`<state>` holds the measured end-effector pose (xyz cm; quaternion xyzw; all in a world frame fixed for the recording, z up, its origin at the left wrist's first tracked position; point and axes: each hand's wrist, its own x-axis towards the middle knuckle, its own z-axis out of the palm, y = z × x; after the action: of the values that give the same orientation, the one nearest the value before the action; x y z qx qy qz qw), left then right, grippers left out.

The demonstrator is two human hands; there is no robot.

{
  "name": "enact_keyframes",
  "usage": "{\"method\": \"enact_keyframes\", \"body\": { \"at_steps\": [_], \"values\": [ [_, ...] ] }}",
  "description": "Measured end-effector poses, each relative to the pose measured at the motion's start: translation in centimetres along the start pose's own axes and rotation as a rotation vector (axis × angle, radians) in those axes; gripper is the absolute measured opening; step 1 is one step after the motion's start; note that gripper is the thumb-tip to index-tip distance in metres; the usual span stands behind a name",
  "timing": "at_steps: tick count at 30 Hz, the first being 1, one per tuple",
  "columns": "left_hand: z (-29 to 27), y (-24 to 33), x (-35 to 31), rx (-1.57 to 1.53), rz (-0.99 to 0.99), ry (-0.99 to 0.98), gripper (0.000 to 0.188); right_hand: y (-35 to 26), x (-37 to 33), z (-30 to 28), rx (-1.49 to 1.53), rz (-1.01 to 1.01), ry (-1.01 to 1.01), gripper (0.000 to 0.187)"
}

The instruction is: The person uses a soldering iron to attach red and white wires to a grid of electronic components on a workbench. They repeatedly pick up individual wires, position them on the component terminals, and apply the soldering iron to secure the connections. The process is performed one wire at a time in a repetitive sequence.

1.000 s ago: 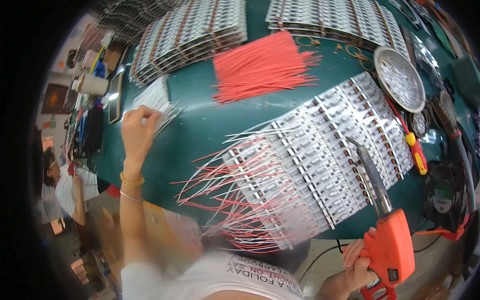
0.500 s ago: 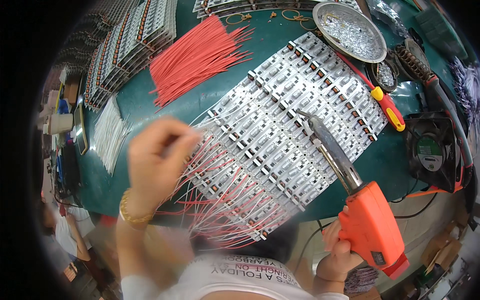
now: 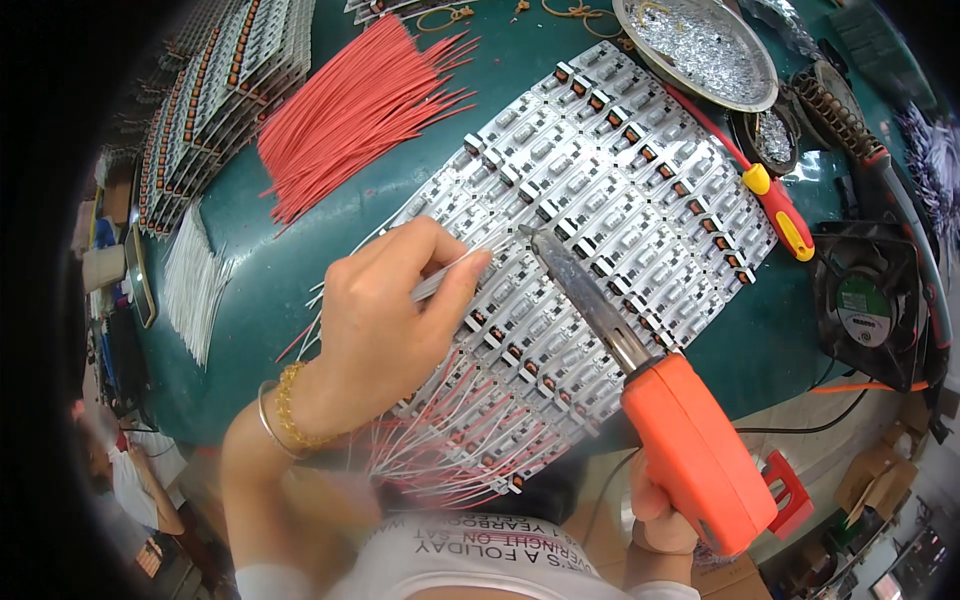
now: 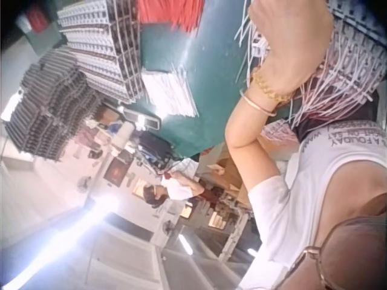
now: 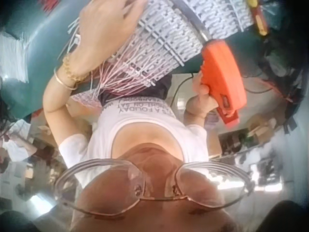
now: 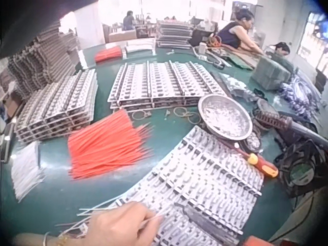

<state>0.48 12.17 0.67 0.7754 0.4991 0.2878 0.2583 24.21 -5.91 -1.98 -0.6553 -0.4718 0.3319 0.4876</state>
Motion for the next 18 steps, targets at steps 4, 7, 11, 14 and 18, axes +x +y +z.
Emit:
{"method": "enact_keyframes", "body": {
  "at_steps": [4,7,11,14,18],
  "values": [
    [0.2,0.0,0.2,0.021,0.005,0.000,0.014,-0.3,0.2,0.2,-0.016,-0.046,-0.015,0.075],
    [0.2,0.0,0.2,0.032,-0.002,-0.010,0.014,-0.9,0.7,0.6,0.034,-0.085,-0.033,0.073],
    [0.2,0.1,0.1,0.043,-0.001,0.001,0.014,-0.7,-0.3,0.5,0.040,0.024,0.067,0.074],
    [0.2,0.0,0.2,0.048,0.012,0.008,0.014,-0.5,-0.1,0.0,-0.013,-0.016,0.036,0.076],
    [0.3,0.1,0.3,0.057,0.007,0.001,0.015,-1.5,0.6,1.6,0.176,-0.039,0.035,0.078]
  ]
}}
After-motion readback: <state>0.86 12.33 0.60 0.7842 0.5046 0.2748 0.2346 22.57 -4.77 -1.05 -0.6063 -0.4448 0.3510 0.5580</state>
